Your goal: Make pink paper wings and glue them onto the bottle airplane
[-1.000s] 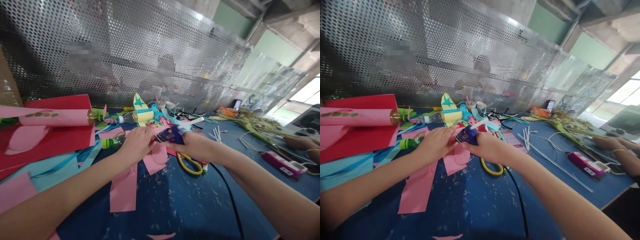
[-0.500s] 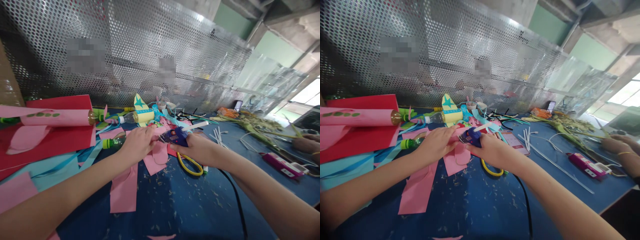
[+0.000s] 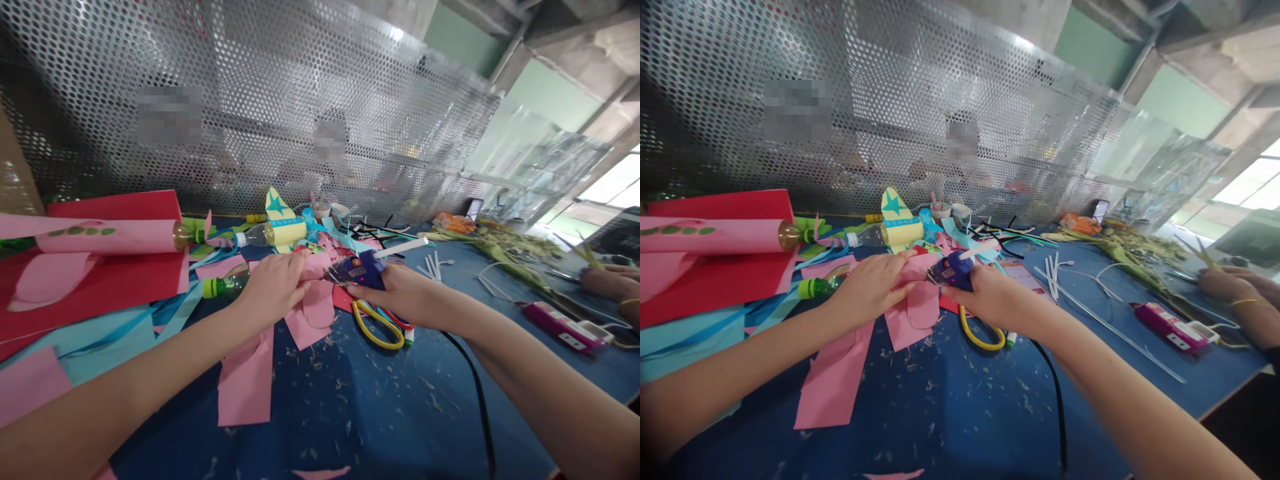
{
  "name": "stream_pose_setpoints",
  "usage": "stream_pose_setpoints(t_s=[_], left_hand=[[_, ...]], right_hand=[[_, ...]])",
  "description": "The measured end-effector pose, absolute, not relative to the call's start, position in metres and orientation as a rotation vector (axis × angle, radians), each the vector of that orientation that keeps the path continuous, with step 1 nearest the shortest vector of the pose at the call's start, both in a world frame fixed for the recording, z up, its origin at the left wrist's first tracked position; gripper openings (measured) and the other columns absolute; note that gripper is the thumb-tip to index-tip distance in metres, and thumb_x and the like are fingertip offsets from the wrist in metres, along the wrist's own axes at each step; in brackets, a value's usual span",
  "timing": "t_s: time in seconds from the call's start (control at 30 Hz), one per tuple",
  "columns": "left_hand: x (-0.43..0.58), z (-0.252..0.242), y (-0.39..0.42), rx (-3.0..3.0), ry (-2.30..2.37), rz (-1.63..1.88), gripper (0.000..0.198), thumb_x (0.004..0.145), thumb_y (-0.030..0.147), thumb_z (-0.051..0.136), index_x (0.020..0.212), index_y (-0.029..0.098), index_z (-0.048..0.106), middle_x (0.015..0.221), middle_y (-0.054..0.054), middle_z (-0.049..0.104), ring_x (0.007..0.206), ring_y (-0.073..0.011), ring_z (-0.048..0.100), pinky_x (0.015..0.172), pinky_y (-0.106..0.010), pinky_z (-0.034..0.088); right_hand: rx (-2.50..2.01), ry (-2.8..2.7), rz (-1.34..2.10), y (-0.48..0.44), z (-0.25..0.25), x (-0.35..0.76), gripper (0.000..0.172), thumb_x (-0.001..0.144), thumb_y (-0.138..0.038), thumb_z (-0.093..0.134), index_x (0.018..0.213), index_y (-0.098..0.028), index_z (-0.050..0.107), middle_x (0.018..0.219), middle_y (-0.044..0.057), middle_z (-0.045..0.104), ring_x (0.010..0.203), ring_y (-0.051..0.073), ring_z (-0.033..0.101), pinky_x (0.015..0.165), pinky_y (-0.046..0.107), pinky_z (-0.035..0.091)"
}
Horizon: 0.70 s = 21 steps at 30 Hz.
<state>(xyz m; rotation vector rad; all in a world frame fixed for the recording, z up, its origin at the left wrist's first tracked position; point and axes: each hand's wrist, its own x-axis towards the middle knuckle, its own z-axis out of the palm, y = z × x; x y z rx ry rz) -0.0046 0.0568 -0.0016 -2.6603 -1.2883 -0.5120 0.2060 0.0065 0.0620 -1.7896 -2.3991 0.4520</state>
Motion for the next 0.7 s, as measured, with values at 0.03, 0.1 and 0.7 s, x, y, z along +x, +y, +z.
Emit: stream_pose_setpoints(t_s=[0.03,0.1,0.7], left_hand=[[-0.005,-0.002,0.057,-2.659,-1.286,-0.511,0.045,0.088,0.026,0.053,0.129,0.007,0.045,0.121,-0.018,0.063,0.112,-0.0302,0.058,0.091,-0.042,0.046],[-0.005,-0.002,0.057,-2.656,-1.285,-0.510,0.046,0.088,0.025,0.053,0.130,0.009,0.045,0.123,-0.017,0.062,0.113,-0.0297,0.058,0.091,-0.042,0.046],[-0.003,0.001,0.056,-2.650,-1.302,-0.495,0.048,0.088,0.028,0.052,0.130,0.006,0.044,0.113,-0.018,0.066,0.108,-0.0307,0.060,0.088,-0.043,0.047]], right_hand=[[-1.789,-2.398,0.447,0.006,0.062,0.207,0.031,0.090,-0.044,0.046,0.081,-0.017,0.060,0.067,0.004,0.061,0.062,0.018,0.056,0.058,0.027,0.042],[-1.792,-2.397,0.431,0.006,0.062,0.210,0.031,0.089,-0.043,0.046,0.083,-0.017,0.061,0.070,0.005,0.062,0.066,0.019,0.058,0.061,0.028,0.043],[-1.866,-2.299,0.476,0.000,0.056,0.219,0.034,0.089,-0.045,0.046,0.090,-0.015,0.062,0.079,0.009,0.068,0.076,0.025,0.063,0.063,0.031,0.047]])
